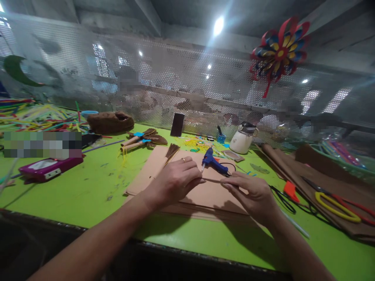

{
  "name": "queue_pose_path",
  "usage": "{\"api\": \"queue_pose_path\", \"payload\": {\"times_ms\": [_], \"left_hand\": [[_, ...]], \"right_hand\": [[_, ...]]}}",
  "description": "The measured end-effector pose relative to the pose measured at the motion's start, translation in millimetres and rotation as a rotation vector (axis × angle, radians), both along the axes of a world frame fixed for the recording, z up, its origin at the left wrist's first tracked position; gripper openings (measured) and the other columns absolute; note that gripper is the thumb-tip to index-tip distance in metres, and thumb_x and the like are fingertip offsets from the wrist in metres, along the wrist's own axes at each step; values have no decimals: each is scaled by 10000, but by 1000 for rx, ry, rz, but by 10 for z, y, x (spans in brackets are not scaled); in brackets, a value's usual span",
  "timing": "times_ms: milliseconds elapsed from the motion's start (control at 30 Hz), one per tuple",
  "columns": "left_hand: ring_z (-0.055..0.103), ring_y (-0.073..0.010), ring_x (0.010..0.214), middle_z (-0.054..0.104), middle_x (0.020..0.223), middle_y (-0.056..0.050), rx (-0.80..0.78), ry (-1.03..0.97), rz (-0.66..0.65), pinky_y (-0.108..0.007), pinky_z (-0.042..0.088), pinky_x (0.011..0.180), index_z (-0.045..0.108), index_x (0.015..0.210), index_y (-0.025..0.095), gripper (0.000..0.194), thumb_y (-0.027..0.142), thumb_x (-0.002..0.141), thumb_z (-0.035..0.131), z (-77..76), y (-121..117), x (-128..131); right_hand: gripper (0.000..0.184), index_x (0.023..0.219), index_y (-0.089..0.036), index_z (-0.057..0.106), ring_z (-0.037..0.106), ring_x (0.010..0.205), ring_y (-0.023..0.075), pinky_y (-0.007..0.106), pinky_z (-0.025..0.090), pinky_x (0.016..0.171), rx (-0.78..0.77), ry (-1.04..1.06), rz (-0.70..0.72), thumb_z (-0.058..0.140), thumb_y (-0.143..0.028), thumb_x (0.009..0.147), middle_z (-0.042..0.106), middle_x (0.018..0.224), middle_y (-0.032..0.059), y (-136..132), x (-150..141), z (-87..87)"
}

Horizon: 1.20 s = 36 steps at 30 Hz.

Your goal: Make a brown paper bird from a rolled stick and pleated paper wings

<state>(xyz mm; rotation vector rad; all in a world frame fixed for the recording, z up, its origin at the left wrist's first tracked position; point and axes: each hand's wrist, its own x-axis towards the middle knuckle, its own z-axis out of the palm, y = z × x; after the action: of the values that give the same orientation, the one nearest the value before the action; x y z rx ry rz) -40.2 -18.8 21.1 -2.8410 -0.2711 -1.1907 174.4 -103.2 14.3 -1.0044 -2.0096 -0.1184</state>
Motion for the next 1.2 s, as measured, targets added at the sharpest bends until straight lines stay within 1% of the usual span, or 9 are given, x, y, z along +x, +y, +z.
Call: {"api": "queue_pose_path", "payload": {"times_ms": [200,333,433,500,567,633,767,900,1200], "left_hand": [[532,-134,796,602,845,-45,-307,-240,37,-275,444,677,586,950,154,179,242,795,592,-34,93,36],[552,-131,693,601,772,-49,-898,-414,143,-274,455,602,575,919,113,303,343,732,641,-55,120,70],[559,-119,624,607,695,-51,-1381,-229,-79,-264,445,584,577,767,111,297,406,756,602,-117,52,146],[585,-135,685,635,776,-73,-1514,-126,-224,-273,452,617,593,832,123,322,434,750,607,-158,1,208],[581,-138,654,628,738,-77,-1487,-156,-194,-269,438,590,592,804,116,386,498,777,545,-173,-18,241],[530,-126,547,572,601,-46,-1293,-201,25,-259,397,527,560,663,119,467,554,803,461,-156,-2,220],[499,-143,618,525,618,-20,-510,-296,432,-277,389,595,553,656,140,397,491,824,470,-90,34,93],[503,-167,832,589,877,-76,-16,8,123,-306,397,744,628,870,157,188,247,864,462,-91,-16,110],[491,-106,611,577,659,-27,-397,160,-146,-221,369,587,670,763,156,290,321,874,458,-95,-89,210]], "right_hand": [[182,931,-170,673,606,660,156,255,474,584,130,-55,-107,547,-100,820,652,737,60,18,18,-68],[246,1027,-190,645,573,675,169,280,462,599,306,-149,-264,521,-100,834,629,765,66,53,14,-159],[283,1092,-177,620,535,663,177,295,440,600,288,-216,-328,474,-109,860,586,726,66,74,-28,-251],[298,1119,-143,609,517,657,185,303,429,604,261,-267,-331,450,-112,869,554,684,64,81,-66,-309],[309,1133,-109,600,516,671,196,310,427,616,235,-293,-317,432,-111,873,538,667,67,88,-92,-352],[310,1122,-95,599,527,714,207,319,430,646,199,-275,-319,421,-105,869,555,716,88,101,-96,-371],[210,949,-105,642,533,694,201,309,418,623,83,-208,-318,467,-139,836,581,752,96,129,-74,-331],[186,791,-141,648,505,573,142,259,381,542,-135,-138,-137,483,-204,848,605,652,46,108,-86,-219],[266,600,-143,592,380,516,95,232,290,481,-487,261,-47,587,-345,774,470,536,-18,43,-55,-88]]}}
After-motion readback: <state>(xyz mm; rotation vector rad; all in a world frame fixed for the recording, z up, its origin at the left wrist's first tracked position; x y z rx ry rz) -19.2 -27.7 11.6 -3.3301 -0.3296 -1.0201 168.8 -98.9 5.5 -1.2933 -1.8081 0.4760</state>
